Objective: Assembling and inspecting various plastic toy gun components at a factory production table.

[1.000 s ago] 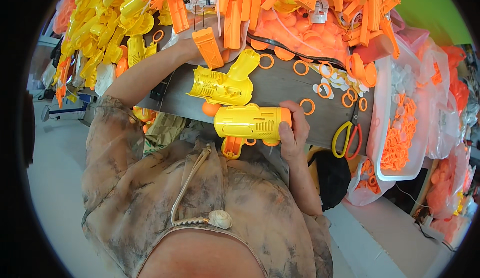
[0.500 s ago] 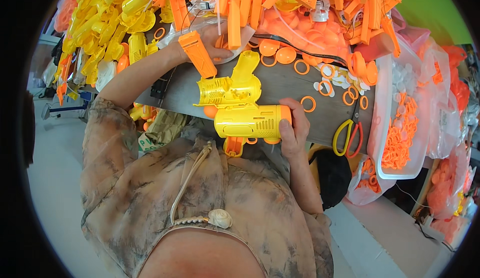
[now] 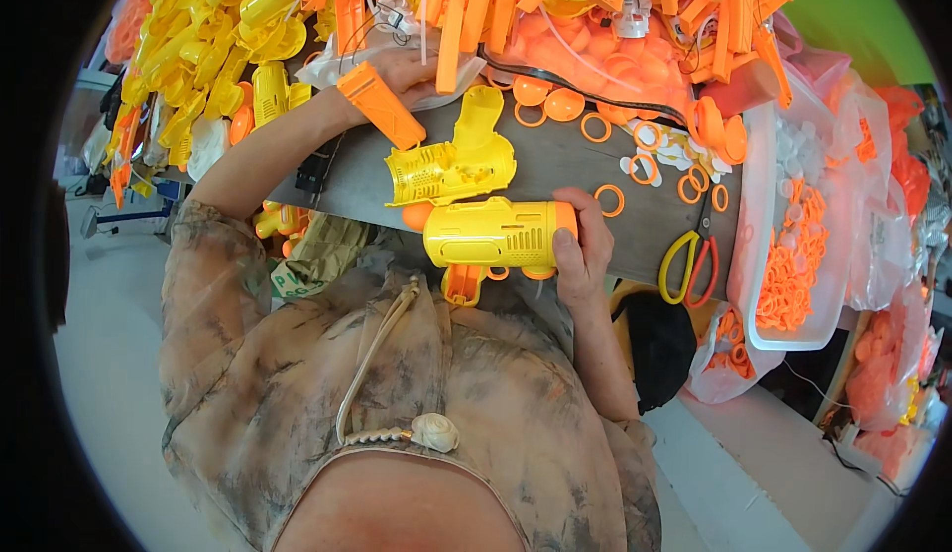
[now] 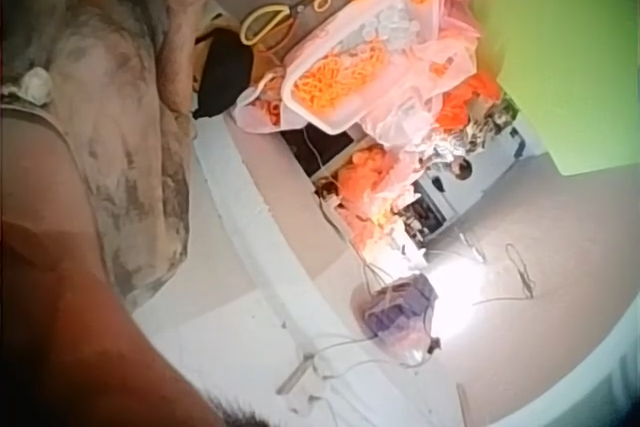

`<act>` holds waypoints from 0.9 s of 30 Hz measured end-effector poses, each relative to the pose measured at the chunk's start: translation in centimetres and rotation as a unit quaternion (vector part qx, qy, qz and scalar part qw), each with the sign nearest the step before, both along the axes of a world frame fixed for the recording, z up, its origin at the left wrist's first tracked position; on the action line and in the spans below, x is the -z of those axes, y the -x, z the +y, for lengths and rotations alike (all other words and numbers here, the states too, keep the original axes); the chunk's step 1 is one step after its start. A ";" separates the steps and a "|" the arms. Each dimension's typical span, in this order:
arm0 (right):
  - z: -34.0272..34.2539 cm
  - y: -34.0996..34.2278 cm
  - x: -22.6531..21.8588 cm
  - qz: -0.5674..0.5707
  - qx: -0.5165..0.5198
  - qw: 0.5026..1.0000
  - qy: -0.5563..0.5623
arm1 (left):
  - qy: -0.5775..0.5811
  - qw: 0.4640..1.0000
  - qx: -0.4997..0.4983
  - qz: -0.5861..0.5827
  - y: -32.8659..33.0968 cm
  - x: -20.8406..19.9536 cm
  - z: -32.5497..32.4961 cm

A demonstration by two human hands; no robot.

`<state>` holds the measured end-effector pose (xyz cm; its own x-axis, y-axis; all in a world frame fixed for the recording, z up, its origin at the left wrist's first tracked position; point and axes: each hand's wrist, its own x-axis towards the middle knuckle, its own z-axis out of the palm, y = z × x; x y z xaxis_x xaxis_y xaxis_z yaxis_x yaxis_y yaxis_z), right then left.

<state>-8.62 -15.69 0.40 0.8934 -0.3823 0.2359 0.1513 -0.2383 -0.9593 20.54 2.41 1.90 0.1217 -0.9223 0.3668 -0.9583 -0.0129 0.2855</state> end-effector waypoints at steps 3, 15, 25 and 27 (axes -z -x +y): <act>0.0 0.0 0.0 -0.004 0.004 1.000 0.010 | -0.059 0.996 -0.019 0.062 -0.1 -0.7 1.7; 0.0 -0.1 0.1 -0.008 0.007 1.000 0.006 | 0.091 0.957 -0.204 0.186 1.1 -0.9 6.1; -0.3 -0.2 -0.1 0.008 0.041 0.987 -0.158 | 0.255 0.819 -0.437 0.272 2.8 -6.5 10.0; -0.5 0.0 -0.7 -0.002 0.042 0.986 -0.162 | 0.172 0.838 -0.419 0.304 7.2 -9.8 8.7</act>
<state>-8.61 -16.19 1.10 0.8544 -0.5112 0.0931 0.1488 0.0691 -0.9865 13.31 11.14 11.75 0.9347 -0.2719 0.2288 -0.3301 -0.4260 0.8423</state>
